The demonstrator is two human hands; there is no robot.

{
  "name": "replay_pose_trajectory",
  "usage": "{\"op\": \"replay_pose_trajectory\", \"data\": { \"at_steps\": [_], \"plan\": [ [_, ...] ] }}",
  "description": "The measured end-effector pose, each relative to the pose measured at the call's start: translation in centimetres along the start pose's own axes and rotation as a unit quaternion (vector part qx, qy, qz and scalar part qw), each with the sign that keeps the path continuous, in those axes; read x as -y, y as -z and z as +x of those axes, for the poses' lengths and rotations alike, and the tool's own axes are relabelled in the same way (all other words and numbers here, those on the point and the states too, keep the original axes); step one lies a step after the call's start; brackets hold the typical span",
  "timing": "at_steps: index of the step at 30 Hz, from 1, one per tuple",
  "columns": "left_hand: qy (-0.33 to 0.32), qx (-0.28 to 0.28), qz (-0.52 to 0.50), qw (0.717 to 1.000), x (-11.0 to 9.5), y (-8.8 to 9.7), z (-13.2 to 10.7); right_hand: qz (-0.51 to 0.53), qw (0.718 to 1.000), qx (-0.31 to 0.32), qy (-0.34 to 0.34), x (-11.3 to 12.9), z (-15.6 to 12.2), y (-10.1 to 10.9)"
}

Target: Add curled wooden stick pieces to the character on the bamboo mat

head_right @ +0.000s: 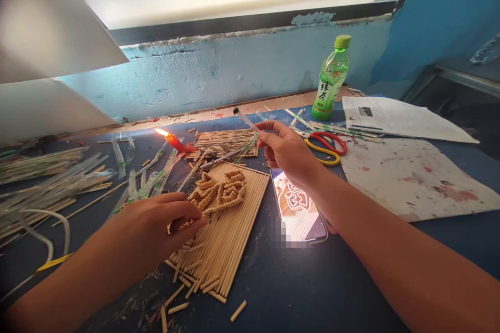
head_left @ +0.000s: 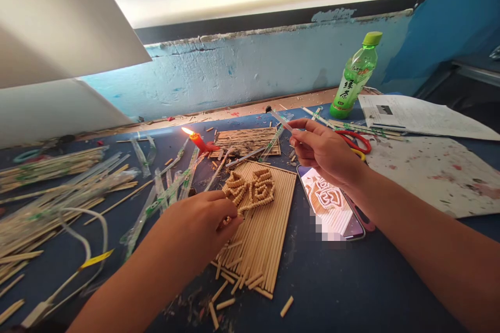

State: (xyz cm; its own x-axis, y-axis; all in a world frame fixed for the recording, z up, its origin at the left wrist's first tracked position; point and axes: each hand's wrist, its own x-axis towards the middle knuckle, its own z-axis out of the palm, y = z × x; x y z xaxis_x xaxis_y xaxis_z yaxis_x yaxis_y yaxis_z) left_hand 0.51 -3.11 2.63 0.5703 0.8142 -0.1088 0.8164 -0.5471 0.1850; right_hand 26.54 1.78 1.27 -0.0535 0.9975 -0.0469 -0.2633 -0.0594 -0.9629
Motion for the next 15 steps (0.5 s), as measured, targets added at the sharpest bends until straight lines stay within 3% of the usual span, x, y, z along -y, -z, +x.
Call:
{"op": "replay_pose_trajectory", "data": {
  "at_steps": [15],
  "plan": [
    [-0.003,-0.008,-0.005,1.0,0.12,0.06,-0.04,0.005,1.0,-0.005,-0.006,-0.04,0.1,-0.1]
  ]
}}
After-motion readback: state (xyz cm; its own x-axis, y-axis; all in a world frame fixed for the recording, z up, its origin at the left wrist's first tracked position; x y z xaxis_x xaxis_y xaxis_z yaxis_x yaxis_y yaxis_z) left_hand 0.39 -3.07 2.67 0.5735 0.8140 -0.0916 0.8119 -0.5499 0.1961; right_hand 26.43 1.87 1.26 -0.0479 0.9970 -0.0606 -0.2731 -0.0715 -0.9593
